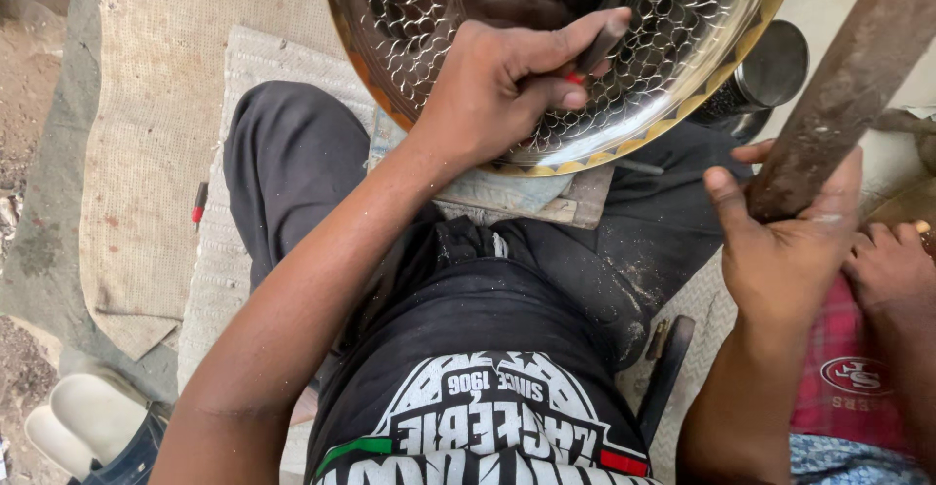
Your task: The person sits cross-legged with a large decorated brass tray on their lap and engraves its surface, holding a chisel against the metal and striking it with a wooden mallet. They reposition the tray, rotate it, and continue chasing the pattern across different areas of the surface.
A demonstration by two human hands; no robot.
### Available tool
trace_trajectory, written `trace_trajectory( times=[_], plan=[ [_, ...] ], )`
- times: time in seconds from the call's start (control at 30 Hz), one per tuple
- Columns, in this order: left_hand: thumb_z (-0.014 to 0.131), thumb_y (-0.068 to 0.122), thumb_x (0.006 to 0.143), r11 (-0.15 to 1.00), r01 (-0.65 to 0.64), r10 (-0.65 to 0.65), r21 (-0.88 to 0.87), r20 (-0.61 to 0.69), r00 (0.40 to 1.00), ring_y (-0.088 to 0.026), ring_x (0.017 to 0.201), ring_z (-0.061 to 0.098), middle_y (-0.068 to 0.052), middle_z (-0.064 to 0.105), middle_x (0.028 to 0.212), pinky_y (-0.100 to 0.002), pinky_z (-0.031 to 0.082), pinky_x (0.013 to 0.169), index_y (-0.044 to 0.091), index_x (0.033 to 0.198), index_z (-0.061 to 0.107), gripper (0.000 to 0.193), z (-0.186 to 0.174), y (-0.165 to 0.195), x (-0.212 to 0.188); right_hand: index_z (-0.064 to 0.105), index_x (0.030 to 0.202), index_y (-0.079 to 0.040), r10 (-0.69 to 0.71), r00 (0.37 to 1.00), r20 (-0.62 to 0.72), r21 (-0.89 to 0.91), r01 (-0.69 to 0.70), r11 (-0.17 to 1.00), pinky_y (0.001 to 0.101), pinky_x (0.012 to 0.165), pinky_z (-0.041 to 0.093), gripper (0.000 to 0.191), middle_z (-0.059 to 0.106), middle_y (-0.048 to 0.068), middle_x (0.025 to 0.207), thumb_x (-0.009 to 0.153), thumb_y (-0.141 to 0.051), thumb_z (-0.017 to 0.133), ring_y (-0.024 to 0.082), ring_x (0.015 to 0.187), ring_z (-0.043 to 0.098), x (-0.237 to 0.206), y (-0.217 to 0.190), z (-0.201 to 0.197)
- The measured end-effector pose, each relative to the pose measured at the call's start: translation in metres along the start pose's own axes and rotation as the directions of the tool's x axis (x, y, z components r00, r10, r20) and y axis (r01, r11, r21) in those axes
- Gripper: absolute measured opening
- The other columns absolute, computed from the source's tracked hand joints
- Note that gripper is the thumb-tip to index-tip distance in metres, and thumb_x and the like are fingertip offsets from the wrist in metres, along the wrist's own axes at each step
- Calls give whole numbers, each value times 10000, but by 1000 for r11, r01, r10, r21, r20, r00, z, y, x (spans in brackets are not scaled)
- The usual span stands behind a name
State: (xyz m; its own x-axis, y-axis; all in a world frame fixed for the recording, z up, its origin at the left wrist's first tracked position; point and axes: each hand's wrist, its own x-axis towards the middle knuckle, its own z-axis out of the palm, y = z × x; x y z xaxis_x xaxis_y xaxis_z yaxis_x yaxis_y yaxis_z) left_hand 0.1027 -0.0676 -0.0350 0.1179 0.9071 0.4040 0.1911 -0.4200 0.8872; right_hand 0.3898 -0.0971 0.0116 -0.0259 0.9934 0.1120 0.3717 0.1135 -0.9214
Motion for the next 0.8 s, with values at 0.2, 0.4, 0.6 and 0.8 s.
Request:
trace_trajectory(
  times=[0.2,0.4,0.6,0.8],
  plan=[
    [813,28,874,956,-157,150,246,49,987,-230,1000,762,-97,758,1118,-322,595,856,175,1365,666,533,2,-4,-2,499,1254,-13,-63,992,111,-198,84,977,237,921,546,450,683,49,1096,974,107,830,97,1003,643,1,22,-7],
    [799,36,882,956,-125,113,265,60,992,-252,894,756,-104,754,1044,-354,580,787,178,1341,678,496,2,-5,-3,569,1232,23,-281,943,177,-455,331,827,271,905,562,387,715,120,1104,972,133,832,151,1011,687,21,3,-9],
    [800,49,899,948,-125,110,294,65,992,-252,912,760,-97,747,1028,-348,589,791,183,1331,667,471,3,-5,-2,685,1205,-47,-43,981,191,-741,173,649,341,696,528,344,732,119,917,933,128,801,217,780,709,26,-22,2],
    [796,65,906,940,-146,129,308,75,989,-253,896,758,-100,757,1043,-365,588,788,181,1373,656,502,4,-4,-2,687,1175,-42,-104,976,190,-727,211,653,336,701,526,331,712,117,863,920,155,759,192,770,699,24,-26,5]
  ],
)
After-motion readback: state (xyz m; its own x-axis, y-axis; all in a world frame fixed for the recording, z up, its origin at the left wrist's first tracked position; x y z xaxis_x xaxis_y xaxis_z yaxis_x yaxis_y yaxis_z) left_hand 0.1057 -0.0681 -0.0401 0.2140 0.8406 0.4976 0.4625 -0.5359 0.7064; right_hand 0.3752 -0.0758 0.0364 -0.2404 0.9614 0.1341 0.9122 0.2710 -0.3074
